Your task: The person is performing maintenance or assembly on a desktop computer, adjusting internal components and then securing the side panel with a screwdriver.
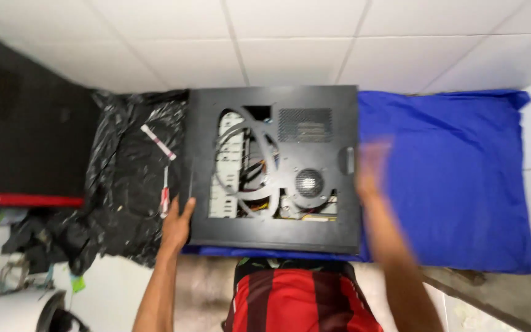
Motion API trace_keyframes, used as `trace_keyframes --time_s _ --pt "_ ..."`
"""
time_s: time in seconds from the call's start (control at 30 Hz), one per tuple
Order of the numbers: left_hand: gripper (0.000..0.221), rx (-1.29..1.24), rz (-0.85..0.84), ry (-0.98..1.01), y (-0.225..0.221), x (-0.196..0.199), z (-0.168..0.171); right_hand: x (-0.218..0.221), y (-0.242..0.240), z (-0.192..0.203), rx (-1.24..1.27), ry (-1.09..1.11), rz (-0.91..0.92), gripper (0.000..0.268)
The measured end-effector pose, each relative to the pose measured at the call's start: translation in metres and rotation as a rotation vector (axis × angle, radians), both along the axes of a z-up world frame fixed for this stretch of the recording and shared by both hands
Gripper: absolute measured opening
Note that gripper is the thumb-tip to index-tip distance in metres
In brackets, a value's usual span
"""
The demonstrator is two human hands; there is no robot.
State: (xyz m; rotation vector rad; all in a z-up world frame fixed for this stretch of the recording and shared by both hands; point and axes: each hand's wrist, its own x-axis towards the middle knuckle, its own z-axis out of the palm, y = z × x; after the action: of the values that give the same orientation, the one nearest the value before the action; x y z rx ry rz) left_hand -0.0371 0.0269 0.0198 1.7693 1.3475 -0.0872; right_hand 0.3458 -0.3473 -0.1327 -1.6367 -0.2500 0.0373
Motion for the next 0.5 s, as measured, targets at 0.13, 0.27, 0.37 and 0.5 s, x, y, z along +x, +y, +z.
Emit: trace_keyframes --time_s 0.13,0.27,0.37,0.5 --pt "0.077 0.069 -0.043 0.046 0.019 -0.012 -0.034 -0.039 0.04 0.049 0.071 0.388 0.128 0.076" --pt "0.076 0.08 -0.066 -0.002 0.012 -0.011 -0.023 -0.041 0.032 0.047 -0.044 0.306 0.096 0.064" --pt "0.08 0.091 -0.063 0.039 0.011 -0.007 -0.022 -0.056 0.021 0.055 -0.242 -0.001 0.018 0.041" --pt "0.085 0.144 -0.005 0.094 0.011 -0.009 -0.03 -0.11 -0.004 0.088 -0.365 0.007 0.083 0.058"
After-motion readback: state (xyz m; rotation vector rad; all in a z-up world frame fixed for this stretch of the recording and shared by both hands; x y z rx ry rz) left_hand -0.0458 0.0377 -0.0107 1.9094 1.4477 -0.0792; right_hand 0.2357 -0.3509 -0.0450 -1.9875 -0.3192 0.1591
